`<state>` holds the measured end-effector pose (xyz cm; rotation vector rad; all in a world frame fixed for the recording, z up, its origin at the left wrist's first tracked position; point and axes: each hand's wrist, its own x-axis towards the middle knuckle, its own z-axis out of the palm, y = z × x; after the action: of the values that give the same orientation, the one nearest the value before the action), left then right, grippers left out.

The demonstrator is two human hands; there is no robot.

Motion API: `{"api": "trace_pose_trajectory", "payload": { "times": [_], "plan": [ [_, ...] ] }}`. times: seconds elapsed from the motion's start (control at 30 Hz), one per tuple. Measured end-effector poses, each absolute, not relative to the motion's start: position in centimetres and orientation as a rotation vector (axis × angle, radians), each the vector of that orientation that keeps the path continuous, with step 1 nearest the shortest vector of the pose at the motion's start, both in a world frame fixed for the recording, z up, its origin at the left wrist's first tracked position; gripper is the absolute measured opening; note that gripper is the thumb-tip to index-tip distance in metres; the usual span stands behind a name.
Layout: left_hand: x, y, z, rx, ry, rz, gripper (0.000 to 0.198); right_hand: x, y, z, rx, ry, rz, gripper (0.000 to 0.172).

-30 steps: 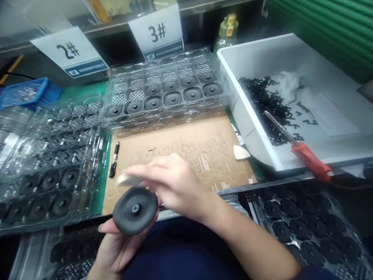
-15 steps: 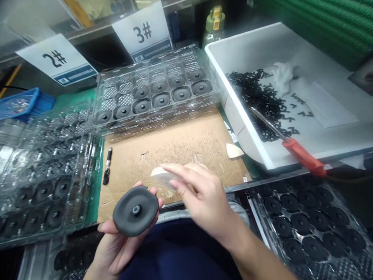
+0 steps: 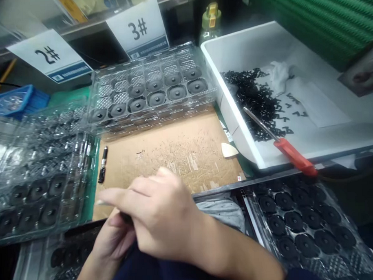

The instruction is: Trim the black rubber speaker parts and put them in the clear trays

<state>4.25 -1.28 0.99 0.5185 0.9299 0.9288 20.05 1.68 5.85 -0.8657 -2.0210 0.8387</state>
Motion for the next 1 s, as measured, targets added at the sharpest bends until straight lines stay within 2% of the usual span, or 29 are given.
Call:
{"api": "trace_pose_trajectory", "payload": {
  "times": [0.17,0.33,0.47,0.6,0.7,0.83,0.93,1.0],
  "plan": [
    [3.4,-1.1,1.5,0.394,0.667,1.026,0.056,21.6,-0.6,6.2,-0.964,-1.976,1.195,0.029],
    [2.7,-1.0,1.8,0.389,0.59,1.069,0.058,22.0,-1.8,3.6,-1.066,-1.744,1.496,0.026],
    [2.1,-1.2,1.7,0.335,0.612,1.102,0.058,21.8,-1.6,1.8,-1.36,-1.507,1.436,0.024],
    [1.3,-1.7,1.5,0.3,0.57,1.132,0.054,21.2,-0.3,-0.1,-1.469,-1.379,1.347,0.028],
    [0.7,-2.0,1.5,0.277,0.5,1.125,0.048,19.8,1.1,-2.5,-1.477,-1.475,1.306,0.03],
    [-0.1,-2.6,1.5,0.247,0.402,1.098,0.053,17.5,2.3,-5.6,-1.488,-1.653,1.266,0.034],
    [-0.6,-3.1,1.3,0.261,0.449,1.097,0.052,16.6,2.2,-5.4,-1.519,-1.702,1.155,0.042],
    [-0.9,-3.5,1.0,0.402,0.601,1.174,0.053,16.4,1.9,-3.9,-1.5,-1.73,1.122,0.038]
  ]
}}
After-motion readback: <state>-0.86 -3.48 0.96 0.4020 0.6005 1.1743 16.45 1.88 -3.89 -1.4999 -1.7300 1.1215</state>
